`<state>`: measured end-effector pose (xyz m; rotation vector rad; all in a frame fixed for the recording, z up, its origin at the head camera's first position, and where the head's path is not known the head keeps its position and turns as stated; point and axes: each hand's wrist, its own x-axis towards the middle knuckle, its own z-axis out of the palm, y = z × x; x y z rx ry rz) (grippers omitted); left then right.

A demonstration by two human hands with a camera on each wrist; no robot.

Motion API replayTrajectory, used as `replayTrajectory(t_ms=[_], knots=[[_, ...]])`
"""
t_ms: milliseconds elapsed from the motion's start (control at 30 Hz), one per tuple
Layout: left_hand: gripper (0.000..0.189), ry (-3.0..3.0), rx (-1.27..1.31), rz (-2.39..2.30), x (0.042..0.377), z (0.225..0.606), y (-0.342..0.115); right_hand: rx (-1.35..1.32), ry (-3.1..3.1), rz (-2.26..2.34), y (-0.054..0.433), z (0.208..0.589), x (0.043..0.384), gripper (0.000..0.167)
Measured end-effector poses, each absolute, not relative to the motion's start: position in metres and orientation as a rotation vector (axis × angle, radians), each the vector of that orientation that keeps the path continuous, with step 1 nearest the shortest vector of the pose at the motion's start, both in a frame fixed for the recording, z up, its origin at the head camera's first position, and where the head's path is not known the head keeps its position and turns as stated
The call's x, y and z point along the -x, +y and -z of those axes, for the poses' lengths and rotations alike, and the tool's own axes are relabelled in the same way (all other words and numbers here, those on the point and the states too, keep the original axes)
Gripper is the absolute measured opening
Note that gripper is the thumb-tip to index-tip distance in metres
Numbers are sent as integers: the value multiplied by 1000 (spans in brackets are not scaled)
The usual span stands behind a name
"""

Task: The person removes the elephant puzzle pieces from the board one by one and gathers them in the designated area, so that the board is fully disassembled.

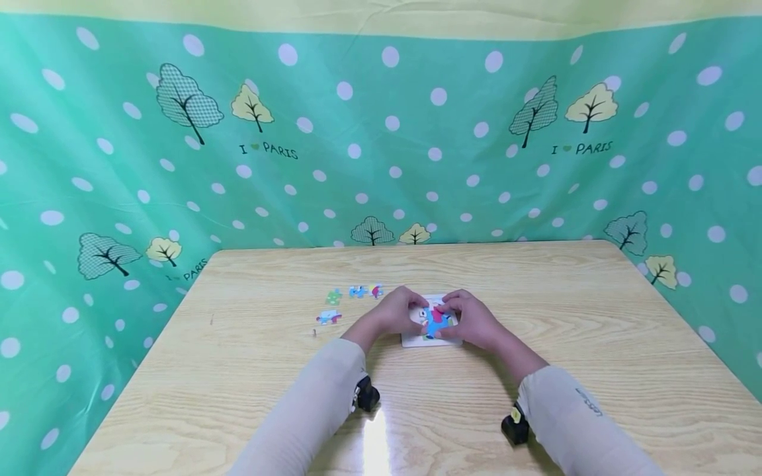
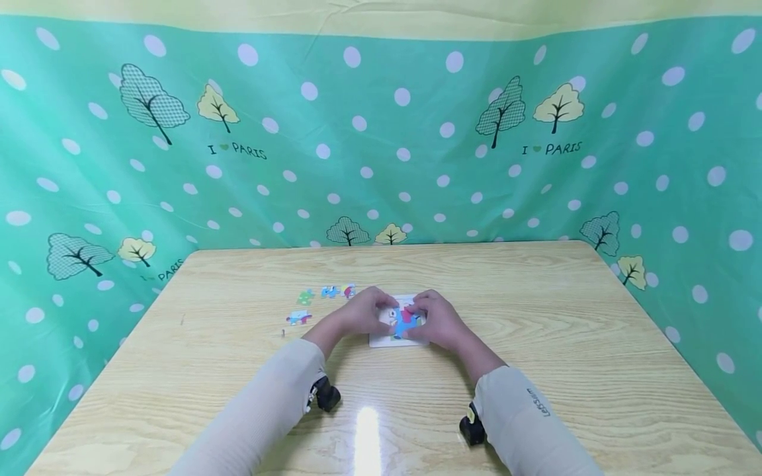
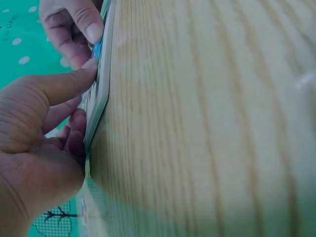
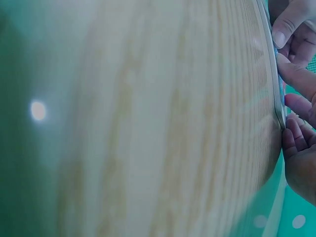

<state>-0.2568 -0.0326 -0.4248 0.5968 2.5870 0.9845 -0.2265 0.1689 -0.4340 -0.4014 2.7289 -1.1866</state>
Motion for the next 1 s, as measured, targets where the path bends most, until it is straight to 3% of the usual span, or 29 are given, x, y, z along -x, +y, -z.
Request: replayTrajectory(t_ms=[1000], knots=[[45,2381,-487,-1517,252,431,-42,398,2746,1163,169,434,226,48]])
